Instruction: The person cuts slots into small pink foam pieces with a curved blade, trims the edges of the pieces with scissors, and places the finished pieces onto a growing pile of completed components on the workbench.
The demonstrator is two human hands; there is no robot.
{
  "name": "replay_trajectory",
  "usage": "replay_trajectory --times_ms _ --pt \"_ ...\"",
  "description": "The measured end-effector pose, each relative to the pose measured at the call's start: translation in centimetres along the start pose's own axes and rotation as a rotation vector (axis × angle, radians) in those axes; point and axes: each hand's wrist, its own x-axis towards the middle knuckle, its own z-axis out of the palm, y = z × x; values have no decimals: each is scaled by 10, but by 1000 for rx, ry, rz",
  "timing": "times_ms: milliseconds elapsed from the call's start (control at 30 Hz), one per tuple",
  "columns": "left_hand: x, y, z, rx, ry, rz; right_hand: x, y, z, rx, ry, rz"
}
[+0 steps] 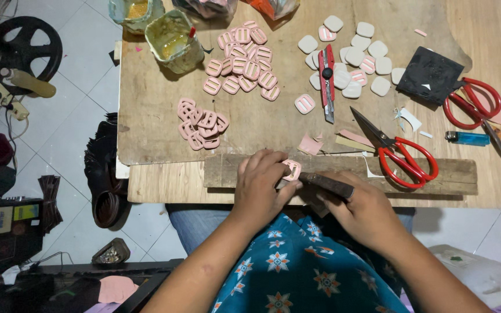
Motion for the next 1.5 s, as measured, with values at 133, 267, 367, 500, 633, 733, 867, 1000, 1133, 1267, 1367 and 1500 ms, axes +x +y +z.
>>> replay_trajectory --times_ms 133,267,367,500,633,733,867,1000,1133,1267,1367,1500 --pt "1 1 3 38 28 -6 1 1 -7 -76 -21 145" --pt "-1 0 3 17 42 25 4 6 -4 -105 7 227" --pt "-3 -1 3 17 54 58 12 10 4 -64 -53 292" --pt "-6 -4 3 23 44 81 20 5 15 -26 50 10" --pt "-7 -7 4 27 30 62 21 -1 9 -83 -41 -77" --pt "-7 -8 6 -4 45 25 16 -3 0 -141 -85 -67" --pt "-7 -8 4 -1 31 8 14 -1 -3 -203 -43 -76" --pt "-5 -7 -1 -29 -6 -38 11 -2 5 -76 -2 -69" --pt "-1 -5 -5 -37 -46 -54 7 0 10 -75 -21 -129" --pt "2 -1 -6 11 -46 -30 5 9 -1 -213 -209 313" --pt "1 -1 -6 53 5 84 -1 14 -15 -20 -75 49" --pt "1 -10 -2 40 55 80 -11 10 -18 125 23 56"
